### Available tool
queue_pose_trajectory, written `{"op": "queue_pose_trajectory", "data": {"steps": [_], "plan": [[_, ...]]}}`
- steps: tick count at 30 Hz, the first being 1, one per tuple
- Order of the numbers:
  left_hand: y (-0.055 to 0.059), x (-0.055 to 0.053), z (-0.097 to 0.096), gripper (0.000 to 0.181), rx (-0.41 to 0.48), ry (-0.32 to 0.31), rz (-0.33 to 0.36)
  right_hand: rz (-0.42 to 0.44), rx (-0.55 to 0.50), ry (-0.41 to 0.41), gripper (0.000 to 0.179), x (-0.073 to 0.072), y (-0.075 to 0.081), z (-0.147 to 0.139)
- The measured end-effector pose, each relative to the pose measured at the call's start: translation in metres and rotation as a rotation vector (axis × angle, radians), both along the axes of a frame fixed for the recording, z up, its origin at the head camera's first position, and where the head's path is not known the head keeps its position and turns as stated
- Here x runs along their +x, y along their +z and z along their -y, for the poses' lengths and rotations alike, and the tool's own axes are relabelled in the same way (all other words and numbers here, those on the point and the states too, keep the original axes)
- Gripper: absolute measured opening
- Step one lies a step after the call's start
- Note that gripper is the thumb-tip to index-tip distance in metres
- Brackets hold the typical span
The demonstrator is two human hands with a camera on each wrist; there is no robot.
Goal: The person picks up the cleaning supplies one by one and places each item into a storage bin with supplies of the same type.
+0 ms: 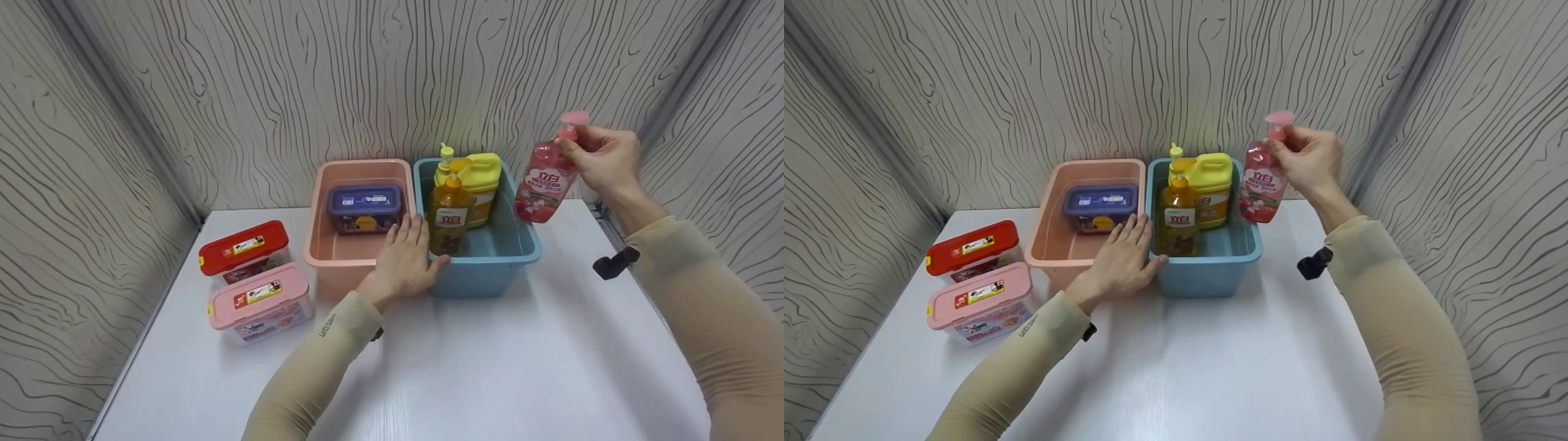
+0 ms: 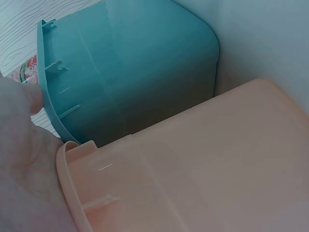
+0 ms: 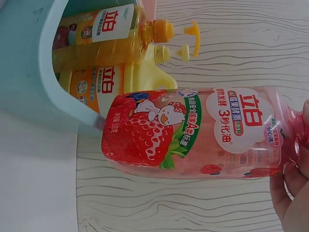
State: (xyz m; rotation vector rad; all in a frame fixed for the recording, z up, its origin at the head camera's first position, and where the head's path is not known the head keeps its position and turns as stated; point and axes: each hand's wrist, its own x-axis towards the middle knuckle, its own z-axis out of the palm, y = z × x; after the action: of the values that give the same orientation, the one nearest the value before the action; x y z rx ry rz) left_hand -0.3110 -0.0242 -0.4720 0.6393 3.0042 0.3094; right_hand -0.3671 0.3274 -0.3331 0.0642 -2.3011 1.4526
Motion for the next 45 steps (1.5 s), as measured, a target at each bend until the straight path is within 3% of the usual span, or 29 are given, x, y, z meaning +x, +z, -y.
{"op": "queue_pose_trajectory", "data": {"steps": [13, 31, 45], "plan": [[-0.002, 0.0, 0.0, 0.093, -0.014, -0.001, -0.013, -0.071, -0.062, 0.12, 0.036, -0.01, -0.005, 0.033], [-0.001, 0.001, 0.0, 0.093, -0.014, -0.001, -0.012, 0.025, -0.003, 0.147, 0.04, -0.016, -0.029, 0.048], [0.0, 0.001, 0.0, 0.093, -0.004, 0.003, 0.011, 0.103, 0.016, 0.202, 0.039, -0.024, -0.05, 0.044]]}}
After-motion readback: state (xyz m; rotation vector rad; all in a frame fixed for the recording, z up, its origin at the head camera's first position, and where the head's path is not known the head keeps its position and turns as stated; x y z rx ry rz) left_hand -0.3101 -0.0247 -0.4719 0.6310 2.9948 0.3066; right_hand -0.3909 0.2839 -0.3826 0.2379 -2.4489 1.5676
